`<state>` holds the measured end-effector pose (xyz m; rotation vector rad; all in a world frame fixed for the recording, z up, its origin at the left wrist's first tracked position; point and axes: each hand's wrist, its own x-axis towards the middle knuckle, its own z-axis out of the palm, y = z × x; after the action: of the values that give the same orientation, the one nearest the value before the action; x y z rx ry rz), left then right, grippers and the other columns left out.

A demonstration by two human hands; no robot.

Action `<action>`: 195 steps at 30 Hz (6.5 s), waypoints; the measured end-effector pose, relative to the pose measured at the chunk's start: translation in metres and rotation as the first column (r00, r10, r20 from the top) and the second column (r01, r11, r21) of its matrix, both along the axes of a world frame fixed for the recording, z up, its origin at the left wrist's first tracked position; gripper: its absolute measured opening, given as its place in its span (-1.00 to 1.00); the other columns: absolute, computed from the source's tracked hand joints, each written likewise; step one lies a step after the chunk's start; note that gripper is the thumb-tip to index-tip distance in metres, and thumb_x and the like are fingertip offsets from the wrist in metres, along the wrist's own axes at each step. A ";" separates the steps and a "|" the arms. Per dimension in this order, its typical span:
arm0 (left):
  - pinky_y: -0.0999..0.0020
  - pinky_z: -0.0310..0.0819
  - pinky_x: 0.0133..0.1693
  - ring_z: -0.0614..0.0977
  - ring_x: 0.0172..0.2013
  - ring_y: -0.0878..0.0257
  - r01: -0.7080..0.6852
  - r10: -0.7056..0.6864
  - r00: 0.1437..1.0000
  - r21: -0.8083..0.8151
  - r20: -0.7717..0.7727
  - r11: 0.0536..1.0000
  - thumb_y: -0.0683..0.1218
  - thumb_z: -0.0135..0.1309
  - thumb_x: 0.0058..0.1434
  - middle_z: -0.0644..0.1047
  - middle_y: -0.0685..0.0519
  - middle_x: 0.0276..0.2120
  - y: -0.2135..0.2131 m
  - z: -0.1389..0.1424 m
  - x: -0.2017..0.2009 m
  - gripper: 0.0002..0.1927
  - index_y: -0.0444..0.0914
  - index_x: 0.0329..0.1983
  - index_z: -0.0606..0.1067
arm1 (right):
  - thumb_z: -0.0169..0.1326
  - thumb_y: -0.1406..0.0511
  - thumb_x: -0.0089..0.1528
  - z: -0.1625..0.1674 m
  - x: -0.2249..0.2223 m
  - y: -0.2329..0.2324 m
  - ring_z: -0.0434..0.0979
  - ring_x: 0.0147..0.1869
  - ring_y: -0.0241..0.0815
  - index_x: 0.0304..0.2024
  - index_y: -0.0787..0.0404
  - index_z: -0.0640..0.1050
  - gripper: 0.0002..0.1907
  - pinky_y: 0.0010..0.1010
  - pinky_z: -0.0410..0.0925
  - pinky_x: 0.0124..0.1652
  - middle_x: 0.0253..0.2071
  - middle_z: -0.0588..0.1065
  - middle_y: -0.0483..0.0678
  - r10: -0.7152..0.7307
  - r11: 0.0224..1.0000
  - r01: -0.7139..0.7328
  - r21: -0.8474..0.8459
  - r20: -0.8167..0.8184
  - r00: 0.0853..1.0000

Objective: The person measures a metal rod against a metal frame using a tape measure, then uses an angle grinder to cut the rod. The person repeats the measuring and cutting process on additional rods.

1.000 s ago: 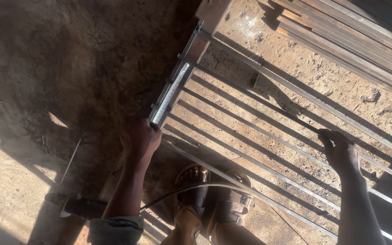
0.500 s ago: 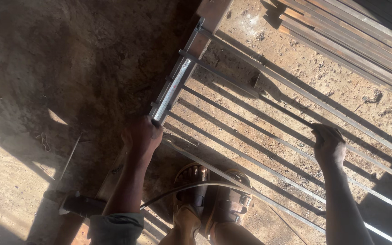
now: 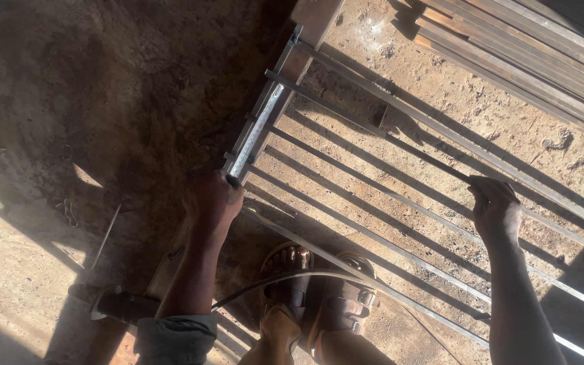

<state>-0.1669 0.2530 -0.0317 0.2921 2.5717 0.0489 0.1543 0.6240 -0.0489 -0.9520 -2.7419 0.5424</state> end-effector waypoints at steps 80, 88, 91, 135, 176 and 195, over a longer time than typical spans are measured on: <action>0.04 0.57 -0.33 0.71 -0.38 -0.02 -0.024 -0.005 0.972 -0.122 -0.234 0.992 0.13 0.00 0.35 0.65 -0.08 -0.44 -0.153 -0.030 0.091 -0.70 -0.08 -0.31 0.64 | 0.13 0.20 0.46 -0.008 0.001 -0.200 0.57 0.07 -0.15 -0.11 0.10 0.68 -0.83 -0.09 0.22 0.26 -0.06 0.64 -0.17 -0.097 0.985 0.101 0.141 -0.031 0.995; 0.06 0.56 -0.37 0.71 -0.40 0.00 -0.056 0.028 0.976 -0.123 -0.218 0.991 0.12 0.00 0.37 0.65 -0.06 -0.44 -0.156 -0.033 0.091 -0.69 -0.10 -0.35 0.62 | 0.16 0.26 0.46 -0.008 0.003 -0.201 0.57 0.08 -0.11 -0.05 0.15 0.66 -0.88 -0.25 0.37 0.17 -0.03 0.62 -0.12 -0.105 0.994 0.108 0.029 -0.085 0.991; 0.07 0.55 -0.37 0.70 -0.41 0.00 -0.034 0.011 0.966 -0.087 -0.257 0.996 0.09 0.02 0.36 0.64 -0.06 -0.43 -0.158 -0.032 0.092 -0.72 -0.12 -0.34 0.61 | 0.15 0.28 0.45 -0.009 0.004 -0.201 0.56 0.08 -0.09 -0.10 0.14 0.66 -0.90 -0.24 0.39 0.15 -0.04 0.62 -0.12 -0.101 0.994 0.103 0.024 -0.085 0.991; 0.14 0.55 -0.38 0.71 -0.42 0.06 -0.013 -0.015 0.971 -0.115 -0.238 0.993 0.09 0.01 0.36 0.65 -0.04 -0.44 -0.154 -0.025 0.088 -0.71 -0.12 -0.36 0.62 | 0.17 0.28 0.44 -0.004 -0.001 -0.205 0.55 0.09 -0.13 -0.09 0.09 0.65 -0.93 -0.15 0.30 0.21 -0.05 0.61 -0.16 -0.102 0.991 0.106 0.084 -0.052 0.993; 0.01 0.53 -0.14 0.72 -0.25 0.00 -0.023 0.025 1.000 -0.153 0.013 0.988 0.07 -0.08 0.34 0.67 -0.09 -0.28 -0.081 -0.018 0.033 -0.68 -0.15 -0.16 0.63 | 0.19 0.21 0.46 -0.008 -0.014 -0.113 0.54 0.16 -0.18 -0.02 0.01 0.67 -0.90 -0.20 0.19 0.29 0.02 0.62 -0.20 -0.122 0.992 0.122 -0.011 -0.092 0.988; 0.05 0.51 -0.15 0.71 -0.33 0.06 -0.018 0.021 1.000 -0.142 0.019 0.990 0.09 -0.06 0.36 0.67 -0.06 -0.35 -0.088 -0.017 0.040 -0.69 -0.15 -0.22 0.62 | 0.18 0.22 0.46 -0.009 -0.011 -0.116 0.52 0.13 -0.21 -0.07 0.01 0.67 -0.92 -0.23 0.17 0.27 0.00 0.62 -0.22 -0.120 0.993 0.119 -0.014 -0.097 0.988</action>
<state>-0.1267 0.1651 -0.0490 0.2115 2.5427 -0.1235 0.1431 0.5077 -0.0576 -1.0548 -2.5790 0.5632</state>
